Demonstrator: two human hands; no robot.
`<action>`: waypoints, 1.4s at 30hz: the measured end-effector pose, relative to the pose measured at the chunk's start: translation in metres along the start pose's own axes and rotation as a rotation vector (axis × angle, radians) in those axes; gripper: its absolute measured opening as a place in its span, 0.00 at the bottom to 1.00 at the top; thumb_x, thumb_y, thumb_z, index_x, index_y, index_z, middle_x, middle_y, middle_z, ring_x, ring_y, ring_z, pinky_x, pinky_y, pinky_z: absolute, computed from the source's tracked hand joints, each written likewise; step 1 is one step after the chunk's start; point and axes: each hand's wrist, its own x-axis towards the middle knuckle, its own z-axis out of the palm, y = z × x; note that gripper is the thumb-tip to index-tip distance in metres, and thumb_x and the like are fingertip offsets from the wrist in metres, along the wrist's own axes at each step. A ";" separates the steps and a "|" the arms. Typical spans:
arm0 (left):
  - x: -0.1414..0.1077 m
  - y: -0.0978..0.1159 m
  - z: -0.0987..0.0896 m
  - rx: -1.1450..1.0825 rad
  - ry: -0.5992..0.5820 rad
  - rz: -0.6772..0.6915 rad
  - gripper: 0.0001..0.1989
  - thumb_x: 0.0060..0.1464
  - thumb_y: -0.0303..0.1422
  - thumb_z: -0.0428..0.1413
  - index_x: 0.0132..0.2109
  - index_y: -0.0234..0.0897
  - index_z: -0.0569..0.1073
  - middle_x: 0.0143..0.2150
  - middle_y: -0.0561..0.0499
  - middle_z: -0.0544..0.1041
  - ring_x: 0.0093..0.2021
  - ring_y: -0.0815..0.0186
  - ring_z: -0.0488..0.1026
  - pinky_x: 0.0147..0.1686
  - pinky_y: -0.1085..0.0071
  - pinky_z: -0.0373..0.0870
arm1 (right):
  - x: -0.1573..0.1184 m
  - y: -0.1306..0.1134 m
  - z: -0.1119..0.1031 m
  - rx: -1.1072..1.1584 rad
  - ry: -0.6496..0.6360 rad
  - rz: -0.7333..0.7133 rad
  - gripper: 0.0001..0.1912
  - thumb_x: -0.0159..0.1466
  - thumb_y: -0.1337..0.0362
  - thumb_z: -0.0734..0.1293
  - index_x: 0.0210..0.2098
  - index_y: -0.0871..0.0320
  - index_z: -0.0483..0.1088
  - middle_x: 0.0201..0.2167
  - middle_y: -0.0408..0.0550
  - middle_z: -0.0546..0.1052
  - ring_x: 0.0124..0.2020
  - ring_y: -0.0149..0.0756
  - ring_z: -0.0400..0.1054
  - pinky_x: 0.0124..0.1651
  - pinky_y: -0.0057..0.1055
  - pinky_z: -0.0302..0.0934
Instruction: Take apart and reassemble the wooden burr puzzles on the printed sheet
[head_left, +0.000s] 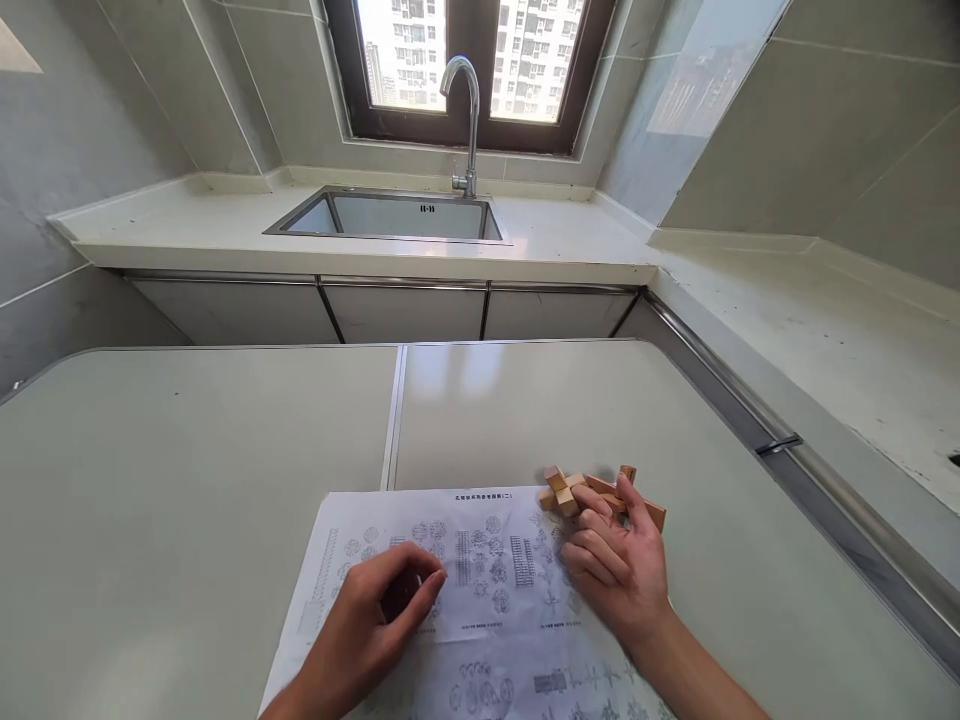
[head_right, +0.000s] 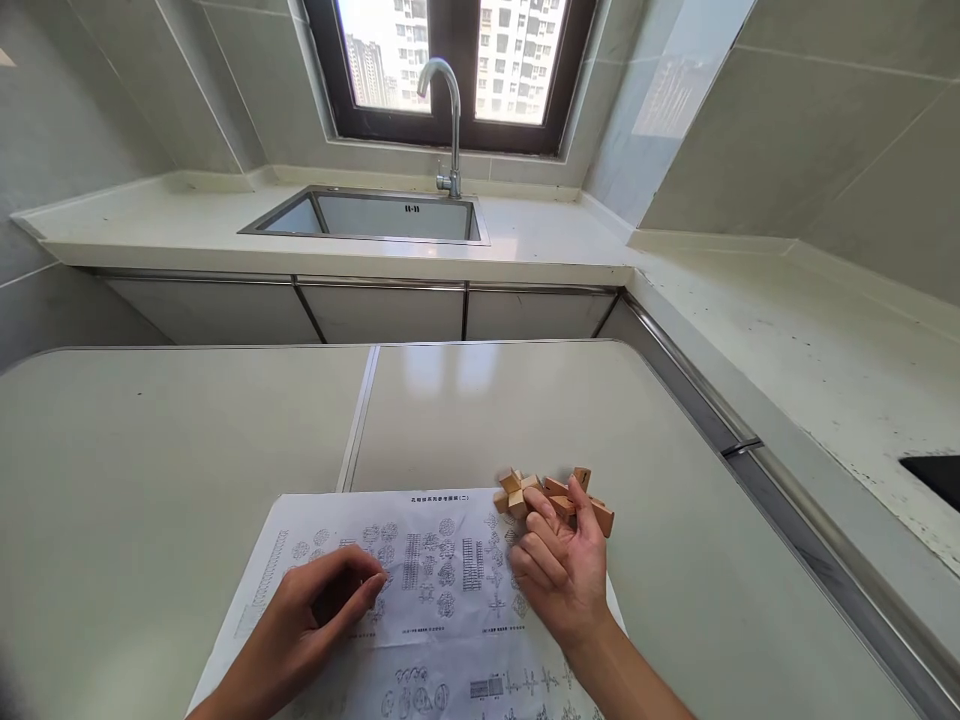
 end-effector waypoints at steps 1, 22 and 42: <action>0.000 0.000 0.000 -0.002 0.000 -0.001 0.17 0.70 0.47 0.53 0.39 0.41 0.76 0.28 0.54 0.71 0.27 0.67 0.63 0.26 0.73 0.60 | 0.000 0.000 0.000 -0.003 0.008 -0.001 0.25 0.76 0.44 0.59 0.30 0.54 0.59 0.13 0.25 0.43 0.10 0.22 0.36 0.16 0.23 0.36; 0.000 0.009 -0.003 -0.007 0.009 -0.020 0.19 0.69 0.49 0.53 0.38 0.40 0.76 0.29 0.52 0.73 0.28 0.66 0.66 0.28 0.72 0.63 | 0.002 0.000 0.000 -0.177 -0.040 -0.024 0.24 0.76 0.44 0.61 0.31 0.54 0.62 0.12 0.26 0.47 0.10 0.23 0.35 0.16 0.21 0.42; -0.001 0.006 -0.001 -0.010 0.026 -0.003 0.19 0.69 0.48 0.53 0.38 0.39 0.76 0.29 0.52 0.73 0.27 0.66 0.66 0.27 0.73 0.63 | 0.003 -0.005 0.003 -0.304 -0.106 -0.055 0.18 0.78 0.57 0.57 0.30 0.53 0.57 0.11 0.26 0.52 0.09 0.22 0.32 0.14 0.20 0.38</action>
